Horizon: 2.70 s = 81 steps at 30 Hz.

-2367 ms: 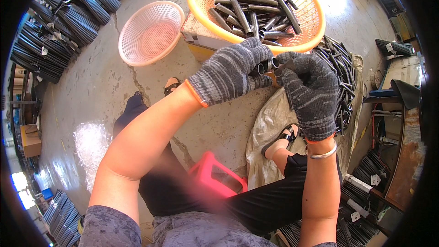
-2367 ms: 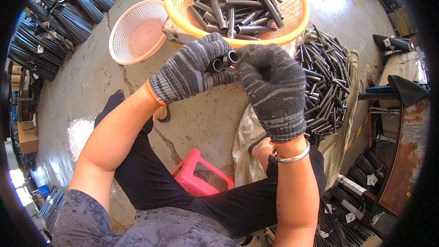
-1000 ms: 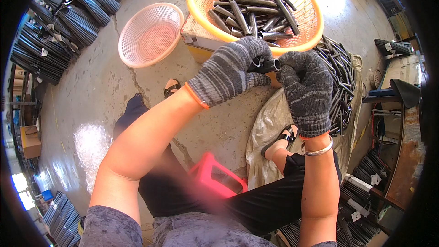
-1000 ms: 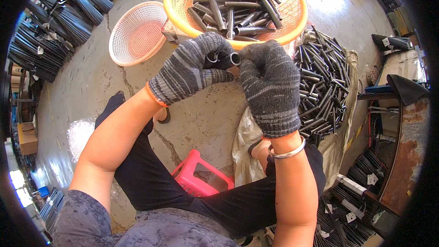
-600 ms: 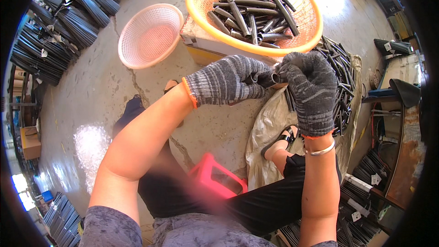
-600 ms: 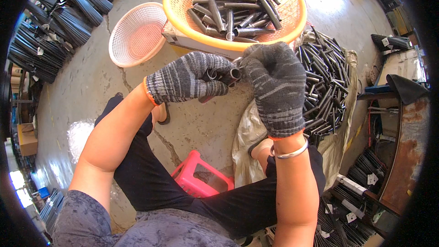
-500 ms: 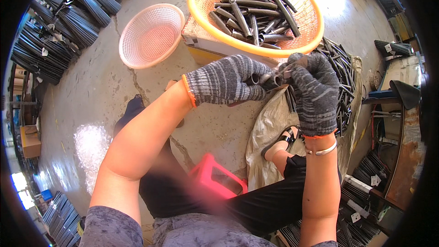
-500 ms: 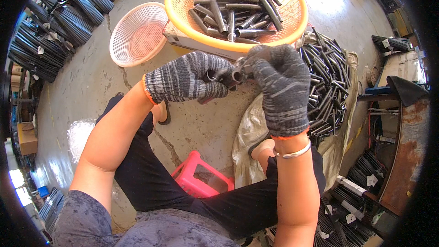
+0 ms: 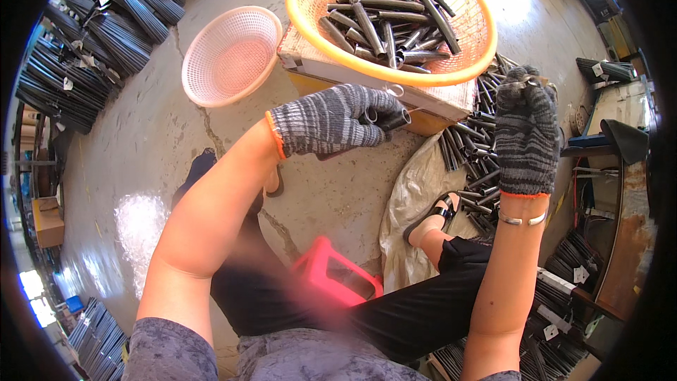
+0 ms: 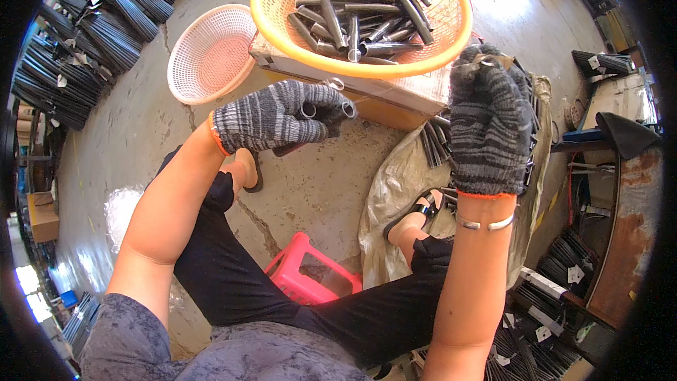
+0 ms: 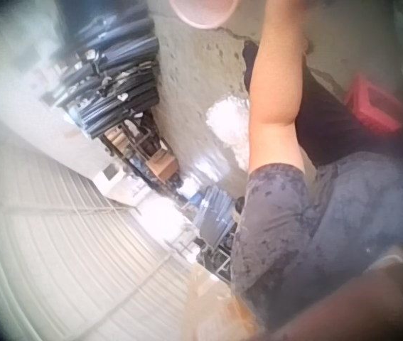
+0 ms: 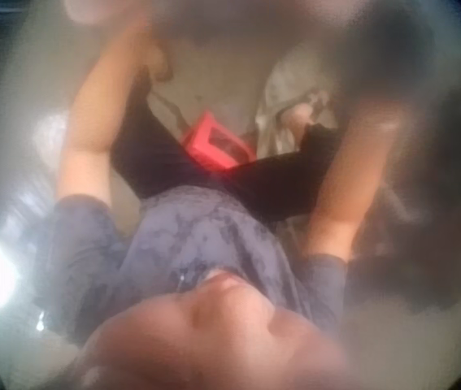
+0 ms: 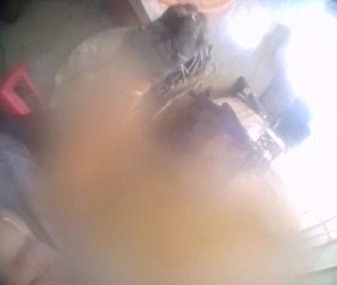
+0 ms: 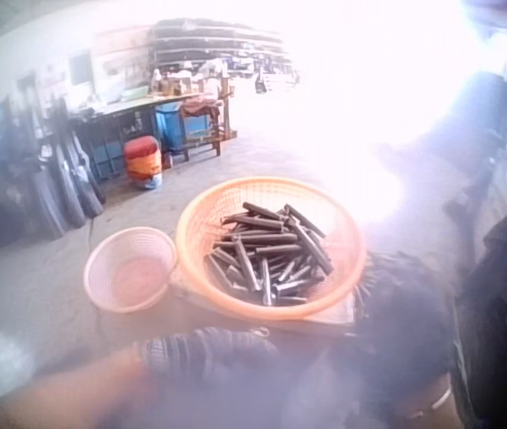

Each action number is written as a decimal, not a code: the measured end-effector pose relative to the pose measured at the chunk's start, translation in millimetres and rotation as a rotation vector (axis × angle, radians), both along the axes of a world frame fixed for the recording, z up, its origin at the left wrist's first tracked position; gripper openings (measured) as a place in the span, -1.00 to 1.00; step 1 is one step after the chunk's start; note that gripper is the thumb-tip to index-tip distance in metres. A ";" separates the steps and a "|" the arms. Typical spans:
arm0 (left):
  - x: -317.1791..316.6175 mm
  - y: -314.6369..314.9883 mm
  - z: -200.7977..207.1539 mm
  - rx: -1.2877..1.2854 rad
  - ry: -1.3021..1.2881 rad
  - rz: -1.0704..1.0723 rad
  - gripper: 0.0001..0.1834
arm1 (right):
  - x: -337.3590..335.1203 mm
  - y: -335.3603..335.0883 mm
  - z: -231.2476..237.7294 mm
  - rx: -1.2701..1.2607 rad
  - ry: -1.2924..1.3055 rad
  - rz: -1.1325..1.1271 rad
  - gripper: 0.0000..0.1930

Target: The person picks up metal pipes from a pile on a sheet on the floor and places them into an orange basket. The person handles the pipes individually or in groups and occasionally rubs the end of a pipe with a gloved hand.

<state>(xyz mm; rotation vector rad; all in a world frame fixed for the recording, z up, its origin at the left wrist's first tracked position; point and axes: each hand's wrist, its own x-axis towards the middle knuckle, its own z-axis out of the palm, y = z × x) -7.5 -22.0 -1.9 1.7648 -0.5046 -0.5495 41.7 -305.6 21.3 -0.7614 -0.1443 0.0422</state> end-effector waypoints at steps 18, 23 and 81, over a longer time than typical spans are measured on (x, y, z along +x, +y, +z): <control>8.0 -2.7 -0.3 -0.837 0.343 0.518 -0.69 | -95.1 102.2 -39.2 -0.571 0.043 0.692 -0.89; 8.9 -6.1 6.1 -0.725 0.305 0.556 -0.70 | -90.9 106.8 -27.3 -0.320 0.224 0.680 -0.86; 2.7 8.7 13.9 -0.179 0.106 0.562 -0.54 | 3.4 -64.7 -55.2 -0.399 0.282 -0.305 -0.86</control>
